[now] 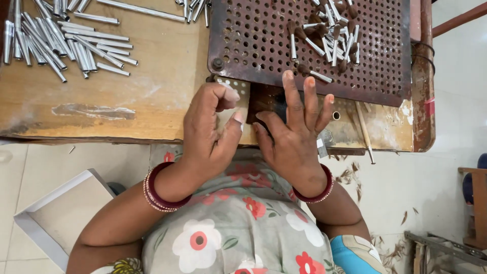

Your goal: The person sits at a workbench assembling cosmetic brushes. They pick metal ferrule handles, dip the ends into powder and insert bristle tufts, press the tufts into the ferrules, and place the finished brushes onto a perforated metal tray one at a time.

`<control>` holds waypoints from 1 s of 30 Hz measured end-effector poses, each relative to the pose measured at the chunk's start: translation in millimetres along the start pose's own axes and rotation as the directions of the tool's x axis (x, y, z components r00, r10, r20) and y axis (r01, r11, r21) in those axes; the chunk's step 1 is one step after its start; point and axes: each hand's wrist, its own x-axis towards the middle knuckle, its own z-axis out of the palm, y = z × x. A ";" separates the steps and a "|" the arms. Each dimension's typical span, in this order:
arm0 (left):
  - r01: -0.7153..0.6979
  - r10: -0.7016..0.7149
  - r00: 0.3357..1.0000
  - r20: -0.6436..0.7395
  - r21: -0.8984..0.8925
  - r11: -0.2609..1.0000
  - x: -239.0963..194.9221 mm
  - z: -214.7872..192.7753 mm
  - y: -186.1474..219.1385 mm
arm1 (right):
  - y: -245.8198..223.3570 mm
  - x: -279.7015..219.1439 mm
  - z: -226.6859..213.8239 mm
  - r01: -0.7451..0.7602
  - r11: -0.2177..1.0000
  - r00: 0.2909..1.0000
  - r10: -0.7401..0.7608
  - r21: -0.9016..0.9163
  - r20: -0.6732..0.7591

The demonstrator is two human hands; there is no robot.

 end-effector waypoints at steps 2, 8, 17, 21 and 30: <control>-0.036 0.030 0.999 0.042 0.156 0.987 8.3 -4.5 2.9 | 1.5 1.5 6.3 -0.001 0.999 1.000 0.001 -0.032 0.007; -0.202 0.079 0.965 0.250 0.517 0.832 23.4 3.1 4.2 | 4.8 2.1 20.2 -0.020 0.996 0.999 0.024 -0.092 0.044; -0.184 0.017 0.960 0.281 0.581 0.793 21.8 8.7 -9.2 | 2.6 -2.0 20.2 -0.084 0.996 0.996 0.084 -0.013 0.032; -0.209 0.052 0.960 0.275 0.580 0.788 20.5 7.6 -7.7 | 15.3 -8.7 13.2 -0.157 0.985 0.952 0.169 0.065 -0.254; -0.153 0.113 0.948 0.298 0.113 0.982 12.7 23.7 32.0 | 22.1 -45.8 3.6 -0.040 0.941 0.847 -0.146 -0.336 -0.511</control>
